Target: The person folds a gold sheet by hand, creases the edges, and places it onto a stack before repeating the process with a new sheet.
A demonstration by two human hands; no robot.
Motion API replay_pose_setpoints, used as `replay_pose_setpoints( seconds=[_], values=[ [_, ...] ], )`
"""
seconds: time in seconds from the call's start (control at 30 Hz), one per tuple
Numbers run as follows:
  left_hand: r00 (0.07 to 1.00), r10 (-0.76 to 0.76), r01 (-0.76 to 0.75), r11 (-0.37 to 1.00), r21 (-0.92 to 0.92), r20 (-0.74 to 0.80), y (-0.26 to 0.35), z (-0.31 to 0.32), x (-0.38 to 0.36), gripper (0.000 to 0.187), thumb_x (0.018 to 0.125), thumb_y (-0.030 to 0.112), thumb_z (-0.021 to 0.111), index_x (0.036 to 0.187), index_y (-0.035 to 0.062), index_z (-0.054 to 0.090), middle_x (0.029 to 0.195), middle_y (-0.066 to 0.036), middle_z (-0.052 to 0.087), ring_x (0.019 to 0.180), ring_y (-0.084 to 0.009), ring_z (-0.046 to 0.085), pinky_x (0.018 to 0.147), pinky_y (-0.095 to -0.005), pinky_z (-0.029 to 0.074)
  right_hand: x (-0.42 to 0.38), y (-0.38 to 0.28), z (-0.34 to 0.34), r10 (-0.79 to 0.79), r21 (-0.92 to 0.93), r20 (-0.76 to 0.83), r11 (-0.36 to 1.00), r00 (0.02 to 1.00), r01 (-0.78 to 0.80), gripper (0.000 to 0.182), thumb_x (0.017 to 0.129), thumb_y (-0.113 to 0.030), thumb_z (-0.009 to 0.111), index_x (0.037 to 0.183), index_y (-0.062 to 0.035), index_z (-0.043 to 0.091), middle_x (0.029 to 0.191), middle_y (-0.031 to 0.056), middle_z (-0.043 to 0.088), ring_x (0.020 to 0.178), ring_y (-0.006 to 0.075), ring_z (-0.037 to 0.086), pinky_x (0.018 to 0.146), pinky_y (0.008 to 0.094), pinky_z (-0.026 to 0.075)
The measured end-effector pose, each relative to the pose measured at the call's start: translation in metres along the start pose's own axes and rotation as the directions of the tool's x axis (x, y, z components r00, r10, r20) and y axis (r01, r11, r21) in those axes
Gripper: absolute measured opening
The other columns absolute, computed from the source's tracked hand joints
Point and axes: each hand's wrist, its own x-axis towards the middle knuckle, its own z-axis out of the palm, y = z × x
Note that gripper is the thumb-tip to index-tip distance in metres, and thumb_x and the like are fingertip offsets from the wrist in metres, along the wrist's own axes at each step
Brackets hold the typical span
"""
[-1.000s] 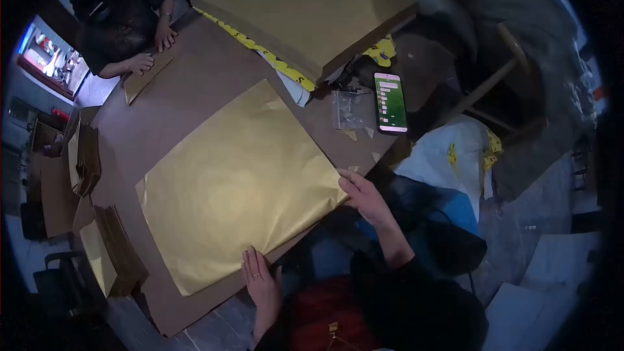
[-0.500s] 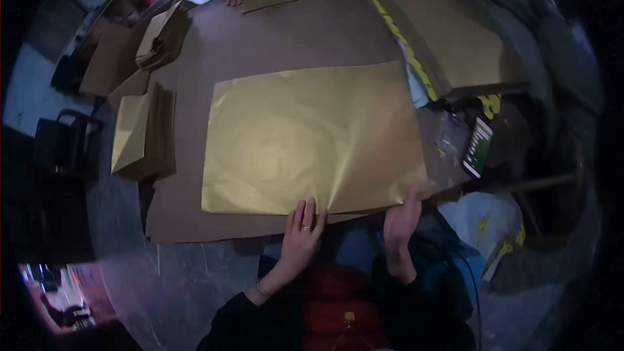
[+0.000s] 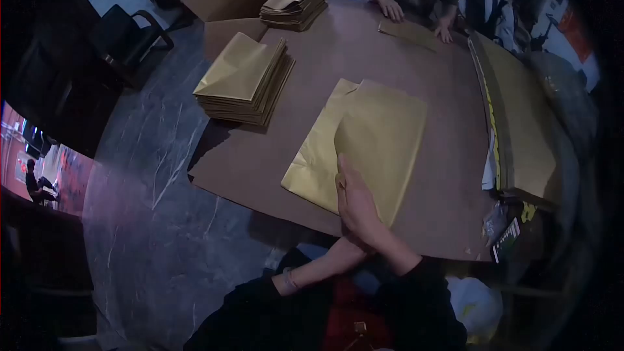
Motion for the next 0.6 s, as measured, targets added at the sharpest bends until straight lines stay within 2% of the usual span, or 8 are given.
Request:
replay_pose_setpoints(
  seconds=[0.07,0.1,0.17,0.27,0.33,0.47,0.53,0.6],
  values=[
    [0.999,0.034,-0.035,0.993,0.114,0.012,-0.012,-0.006,-0.009,0.032,0.082,0.018,0.054,0.111,0.0032,0.056,0.122,-0.015,0.051,0.120,-0.0310,0.044,0.105,-0.0449,0.030,0.011,0.007,0.009,-0.024,-0.126,0.088,0.991,0.996,0.035,0.041,0.093,-0.011,0.042,0.132,0.0015,0.039,0.124,0.0281,0.048,0.116,0.0411,0.046,0.100,0.0410,0.036],
    [0.991,0.014,0.012,0.982,0.189,-0.134,-0.013,-0.022,-0.015,0.033,0.082,0.020,0.057,0.110,0.0041,0.057,0.122,-0.015,0.051,0.120,-0.0312,0.044,0.104,-0.0460,0.030,0.015,0.015,0.015,-0.135,-0.137,0.084,0.980,0.987,0.146,0.041,0.092,-0.009,0.043,0.131,0.0035,0.038,0.129,0.0278,0.043,0.121,0.0404,0.042,0.103,0.0419,0.032],
    [0.933,-0.065,0.191,0.922,0.336,-0.354,-0.015,-0.051,-0.027,0.033,0.082,0.024,0.062,0.109,0.0061,0.059,0.126,-0.013,0.051,0.122,-0.0287,0.044,0.103,-0.0487,0.029,0.015,0.018,0.020,-0.086,-0.135,0.161,0.985,0.983,0.108,0.041,0.091,-0.009,0.043,0.130,0.0043,0.038,0.132,0.0277,0.041,0.123,0.0404,0.039,0.105,0.0414,0.031],
    [0.849,-0.174,0.390,0.844,0.369,-0.498,-0.036,-0.075,-0.043,0.036,0.084,0.026,0.061,0.114,0.0068,0.058,0.130,-0.009,0.049,0.124,-0.0259,0.043,0.103,-0.0489,0.028,0.004,0.036,0.034,-0.038,-0.143,0.299,0.986,0.953,0.084,0.046,0.090,-0.010,0.047,0.131,0.0058,0.035,0.138,0.0280,0.032,0.129,0.0415,0.031,0.108,0.0431,0.025],
    [0.849,-0.223,0.429,0.820,0.379,-0.478,-0.049,-0.082,-0.052,0.038,0.084,0.027,0.061,0.116,0.0071,0.057,0.131,-0.008,0.049,0.124,-0.0247,0.043,0.103,-0.0486,0.029,-0.008,0.038,0.043,-0.101,-0.368,0.356,0.899,0.929,0.239,0.053,0.088,-0.013,0.050,0.134,0.0063,0.031,0.141,0.0279,0.027,0.132,0.0418,0.024,0.109,0.0472,0.021],
    [0.858,-0.243,0.421,0.837,0.348,-0.453,-0.060,-0.084,-0.057,0.042,0.084,0.027,0.060,0.121,0.0074,0.055,0.132,-0.008,0.048,0.124,-0.0239,0.044,0.103,-0.0453,0.031,-0.019,0.046,0.043,-0.090,-0.452,0.437,0.838,0.895,0.305,0.056,0.088,-0.014,0.047,0.136,0.0065,0.027,0.144,0.0264,0.021,0.135,0.0406,0.020,0.109,0.0491,0.017],
    [0.860,-0.233,0.400,0.860,0.317,-0.454,-0.058,-0.088,-0.056,0.041,0.083,0.025,0.060,0.120,0.0069,0.056,0.131,-0.009,0.049,0.124,-0.0255,0.044,0.102,-0.0430,0.033,-0.010,0.041,0.046,-0.070,-0.469,0.435,0.833,0.898,0.292,0.054,0.089,-0.013,0.045,0.137,0.0063,0.026,0.145,0.0255,0.021,0.135,0.0401,0.020,0.110,0.0483,0.015],
    [0.860,-0.223,0.387,0.872,0.301,-0.459,-0.062,-0.086,-0.057,0.040,0.083,0.024,0.060,0.119,0.0068,0.056,0.131,-0.010,0.049,0.123,-0.0260,0.044,0.101,-0.0434,0.034,0.001,0.034,0.049,-0.007,-0.333,0.369,0.933,0.930,0.139,0.054,0.089,-0.011,0.044,0.138,0.0057,0.025,0.145,0.0245,0.022,0.136,0.0388,0.020,0.110,0.0477,0.015]
  ],
)
